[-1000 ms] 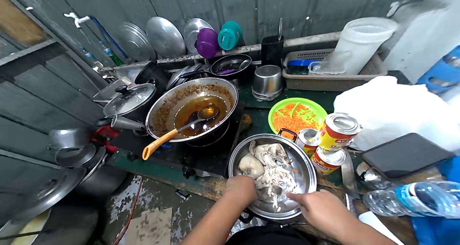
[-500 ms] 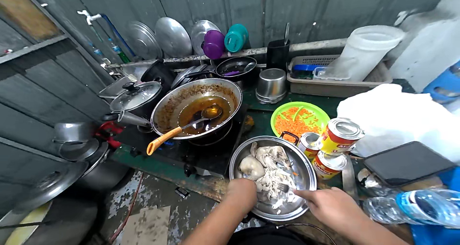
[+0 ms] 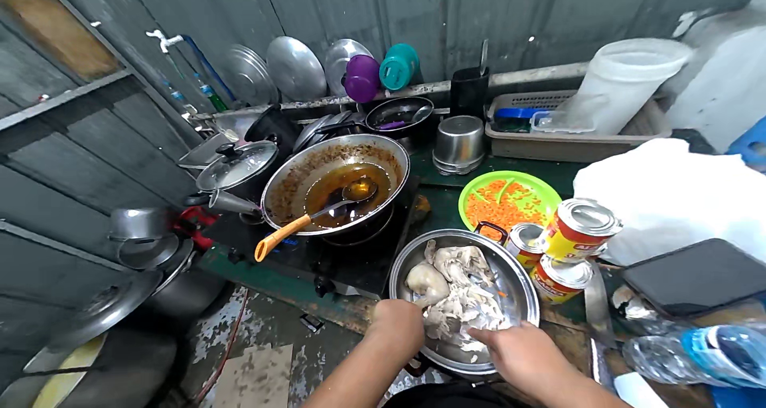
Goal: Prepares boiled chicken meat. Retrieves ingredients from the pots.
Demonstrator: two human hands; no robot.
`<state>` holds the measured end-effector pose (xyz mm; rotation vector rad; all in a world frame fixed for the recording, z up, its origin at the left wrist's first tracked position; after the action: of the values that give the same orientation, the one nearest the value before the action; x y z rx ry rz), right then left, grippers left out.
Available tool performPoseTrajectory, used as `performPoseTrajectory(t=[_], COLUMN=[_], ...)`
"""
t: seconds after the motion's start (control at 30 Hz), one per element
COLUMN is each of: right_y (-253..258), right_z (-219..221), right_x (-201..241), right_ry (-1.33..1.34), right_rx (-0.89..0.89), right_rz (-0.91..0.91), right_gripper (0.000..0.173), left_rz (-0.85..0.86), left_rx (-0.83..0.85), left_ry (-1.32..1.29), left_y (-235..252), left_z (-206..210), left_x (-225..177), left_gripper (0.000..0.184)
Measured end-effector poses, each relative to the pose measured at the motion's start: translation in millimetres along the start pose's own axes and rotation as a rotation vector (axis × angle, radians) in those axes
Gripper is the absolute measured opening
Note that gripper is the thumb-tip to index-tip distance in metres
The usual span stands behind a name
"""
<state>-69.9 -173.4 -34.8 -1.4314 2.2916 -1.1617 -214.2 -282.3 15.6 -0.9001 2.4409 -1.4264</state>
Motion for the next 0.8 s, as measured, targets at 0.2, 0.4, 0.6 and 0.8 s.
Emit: performPoseTrajectory(t=[0.2, 0.4, 0.6, 0.8], right_y=[-18, -1, -18, -1], right_z=[-23, -2, -17, -3], right_x=[-8, -1, -18, -5], right_ry=[-0.009, -0.037, -0.008, 0.017], right_rx=[0.039, 0.079, 0.082, 0.069], right_rz=[0.045, -0.036, 0.049, 0.077], right_gripper=[0.048, 0.049, 0.046, 0.051], left_rz=[0.020, 0.043, 0.068, 0.105], left_rx=[0.040, 0.064, 0.053, 0.055], left_ry=[0.023, 0.034, 0.058, 0.090], left_y=[5, 10, 11, 8], left_z=[8, 17, 23, 17], left_x=[-12, -11, -14, -6], left_gripper=[0.023, 0.023, 0.024, 0.025])
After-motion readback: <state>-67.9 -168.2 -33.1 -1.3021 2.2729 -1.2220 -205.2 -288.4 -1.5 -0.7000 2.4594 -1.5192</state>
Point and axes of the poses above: each hand's wrist, its own y-axis towards the middle knuckle, its own z-axis out of the palm, x = y × z, the point moved 3 cm from there along y, towards the middle knuckle, and after that the axes turned 10 degrees about x, right-handed, at the moved point
